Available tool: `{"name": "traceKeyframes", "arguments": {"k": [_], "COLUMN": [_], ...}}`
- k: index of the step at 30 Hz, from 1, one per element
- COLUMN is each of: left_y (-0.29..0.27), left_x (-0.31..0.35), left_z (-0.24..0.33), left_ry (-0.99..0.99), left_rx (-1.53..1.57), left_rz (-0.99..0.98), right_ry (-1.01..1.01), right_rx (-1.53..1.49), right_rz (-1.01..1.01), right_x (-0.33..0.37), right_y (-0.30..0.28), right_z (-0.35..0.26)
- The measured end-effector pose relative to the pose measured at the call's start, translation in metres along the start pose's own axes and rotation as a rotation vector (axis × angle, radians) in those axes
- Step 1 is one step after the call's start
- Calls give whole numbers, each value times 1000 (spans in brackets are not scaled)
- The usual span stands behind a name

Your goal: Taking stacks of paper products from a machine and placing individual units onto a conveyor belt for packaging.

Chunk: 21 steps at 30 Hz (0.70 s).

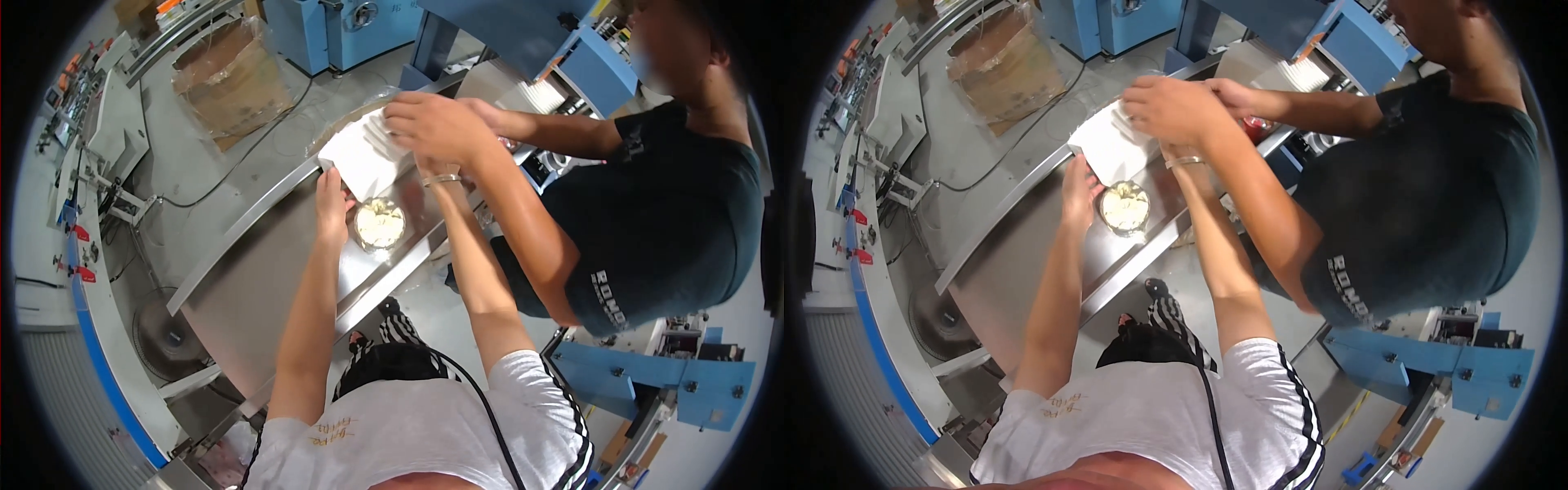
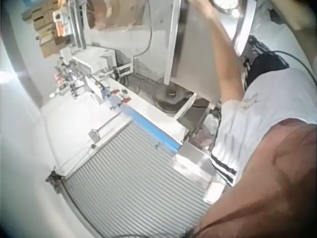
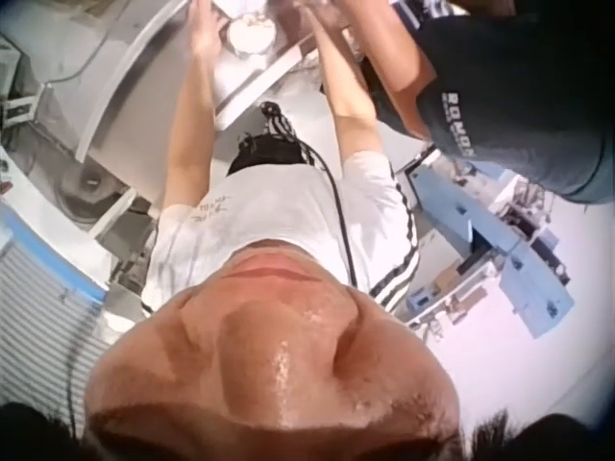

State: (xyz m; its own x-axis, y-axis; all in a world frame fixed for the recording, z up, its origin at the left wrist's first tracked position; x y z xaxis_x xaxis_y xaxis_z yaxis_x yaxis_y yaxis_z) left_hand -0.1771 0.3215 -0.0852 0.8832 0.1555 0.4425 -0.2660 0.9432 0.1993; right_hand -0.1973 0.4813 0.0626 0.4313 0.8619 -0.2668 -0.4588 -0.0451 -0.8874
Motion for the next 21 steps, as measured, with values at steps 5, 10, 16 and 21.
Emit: {"name": "traceKeyframes", "arguments": {"k": [5,10,16,21], "left_y": [6,10,-32,-111], "left_x": [-10,-18,-7,9], "left_z": [-7,-7,10,27], "left_ry": [8,63,147,62], "left_rx": [7,195,-38,10], "left_rz": [39,-132,102,82], "right_ry": [1408,1382,1367,1247], "right_rx": [144,-189,-589,-1006], "right_rz": [151,54,-119,-84], "right_x": [54,46,27,19], "right_y": [88,104,81,106], "right_z": [45,33,3,-17]}}
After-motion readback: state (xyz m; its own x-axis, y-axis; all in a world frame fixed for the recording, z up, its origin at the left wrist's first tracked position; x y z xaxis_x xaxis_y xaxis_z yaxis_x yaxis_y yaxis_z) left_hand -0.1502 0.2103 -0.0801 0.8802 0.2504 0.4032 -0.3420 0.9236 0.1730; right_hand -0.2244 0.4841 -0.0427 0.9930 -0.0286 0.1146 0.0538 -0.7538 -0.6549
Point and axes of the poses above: each hand's wrist, its own x-axis away from the middle knuckle, its own y-axis out of the palm, z = x × y, the point moved 6 cm from there along -x, towards the middle knuckle, and after that the axes turned 11 degrees about z, right-handed, at the moved point
